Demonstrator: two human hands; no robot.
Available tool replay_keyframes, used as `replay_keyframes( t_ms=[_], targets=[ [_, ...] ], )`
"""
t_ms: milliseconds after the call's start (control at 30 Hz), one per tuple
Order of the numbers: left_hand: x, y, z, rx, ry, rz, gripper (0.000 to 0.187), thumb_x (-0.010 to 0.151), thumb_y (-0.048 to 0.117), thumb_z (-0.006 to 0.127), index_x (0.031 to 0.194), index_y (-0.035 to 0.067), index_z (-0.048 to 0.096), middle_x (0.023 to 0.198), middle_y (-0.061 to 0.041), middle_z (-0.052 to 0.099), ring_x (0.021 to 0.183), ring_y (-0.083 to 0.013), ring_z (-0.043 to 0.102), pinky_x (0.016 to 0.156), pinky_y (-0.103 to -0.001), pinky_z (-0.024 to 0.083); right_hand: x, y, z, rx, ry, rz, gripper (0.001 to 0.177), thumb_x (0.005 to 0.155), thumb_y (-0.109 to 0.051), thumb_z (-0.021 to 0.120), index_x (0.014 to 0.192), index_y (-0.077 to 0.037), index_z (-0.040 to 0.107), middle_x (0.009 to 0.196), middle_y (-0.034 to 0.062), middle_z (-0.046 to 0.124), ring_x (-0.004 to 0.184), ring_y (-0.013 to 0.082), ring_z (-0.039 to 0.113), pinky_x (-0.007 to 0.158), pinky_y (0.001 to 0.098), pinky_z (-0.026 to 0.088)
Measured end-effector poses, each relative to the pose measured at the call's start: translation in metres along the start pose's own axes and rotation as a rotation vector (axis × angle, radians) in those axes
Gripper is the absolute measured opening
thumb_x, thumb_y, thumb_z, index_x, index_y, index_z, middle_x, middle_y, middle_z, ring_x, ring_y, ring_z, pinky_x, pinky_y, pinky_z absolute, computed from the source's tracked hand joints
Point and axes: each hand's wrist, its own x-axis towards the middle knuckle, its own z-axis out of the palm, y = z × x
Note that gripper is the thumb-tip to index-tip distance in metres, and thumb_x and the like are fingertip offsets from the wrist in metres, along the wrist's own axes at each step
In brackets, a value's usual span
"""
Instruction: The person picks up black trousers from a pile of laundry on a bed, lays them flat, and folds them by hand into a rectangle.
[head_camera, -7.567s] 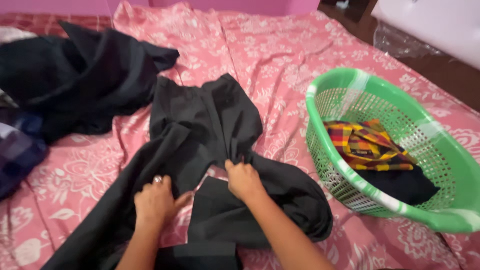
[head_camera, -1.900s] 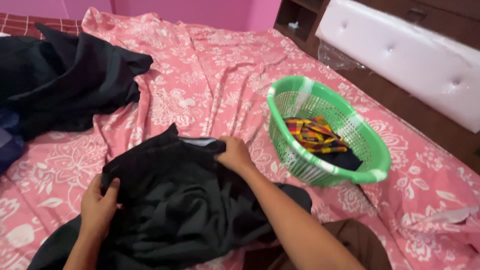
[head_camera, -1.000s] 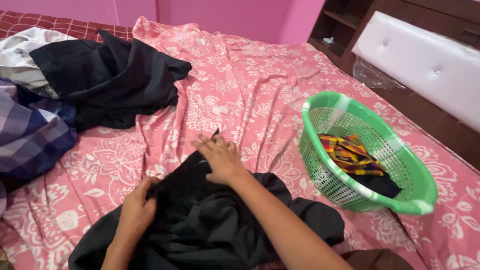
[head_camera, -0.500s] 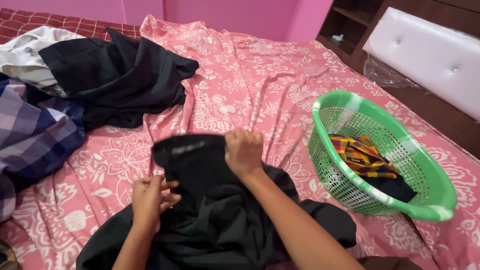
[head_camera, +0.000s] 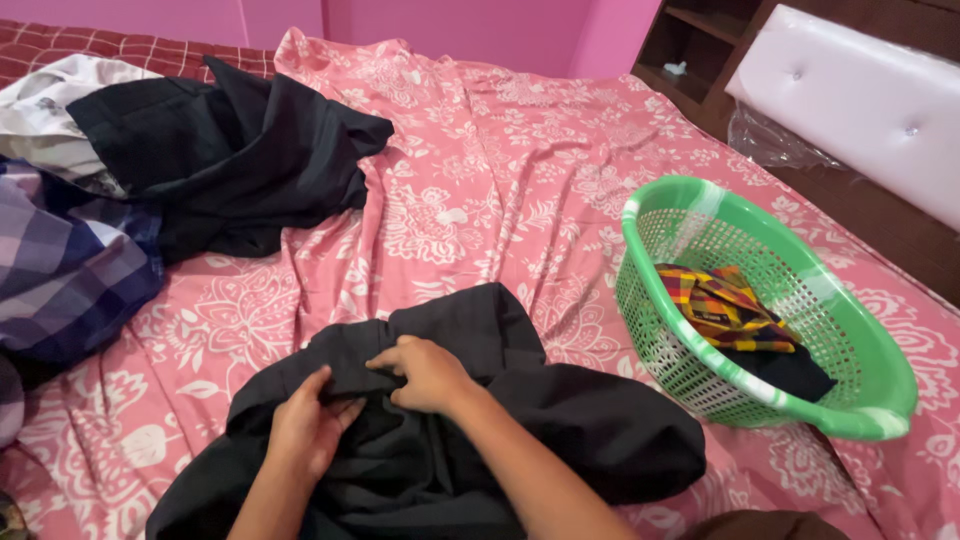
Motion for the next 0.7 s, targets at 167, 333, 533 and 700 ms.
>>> replay_keyframes(
  t_ms=[167, 333, 533, 700],
  targets=[
    [0.021, -0.009, -0.017, -0.081, -0.013, 0.027, 0.027, 0.099, 0.012, 0.053, 0.119, -0.005, 0.060, 0.122, -0.019, 0.068, 0.110, -0.0353, 0.069, 0.097, -0.050, 0.057, 0.002, 0.046, 0.002, 0.647, -0.103, 0.129, 0.055, 0.072, -0.006, 0.075, 0.126, -0.008, 0.071, 0.103, 0.0130, 0.069, 0.084, 0.0283, 0.071, 0.081, 0.0387, 0.057],
    [0.007, -0.003, -0.005, -0.106, 0.018, 0.059, 0.025, 0.098, 0.012, 0.058, 0.118, -0.003, 0.060, 0.120, -0.017, 0.067, 0.108, -0.0357, 0.068, 0.097, -0.051, 0.059, -0.017, 0.063, -0.030, -0.046, 0.396, 0.661, 0.064, 0.067, -0.038, 0.083, 0.121, -0.007, 0.071, 0.113, 0.0135, 0.075, 0.103, 0.0279, 0.072, 0.094, 0.0380, 0.056],
    [-0.015, 0.009, 0.010, -0.228, 0.128, 0.170, 0.038, 0.103, 0.040, 0.058, 0.124, 0.009, 0.060, 0.117, -0.008, 0.067, 0.103, -0.0272, 0.066, 0.091, -0.051, 0.054, -0.045, 0.070, -0.052, 0.232, 0.117, 1.054, 0.087, 0.070, -0.054, 0.089, 0.123, 0.011, 0.064, 0.120, 0.0228, 0.068, 0.114, 0.0310, 0.069, 0.094, 0.0383, 0.054],
    [0.006, 0.005, -0.008, -0.189, 0.102, 0.140, 0.025, 0.097, 0.017, 0.058, 0.120, 0.005, 0.060, 0.117, -0.011, 0.069, 0.106, -0.0304, 0.069, 0.095, -0.052, 0.056, -0.051, 0.079, -0.043, 0.337, 0.335, 0.854, 0.072, 0.066, -0.031, 0.088, 0.124, 0.004, 0.065, 0.114, 0.0173, 0.073, 0.105, 0.0252, 0.070, 0.088, 0.0352, 0.055]
  ],
)
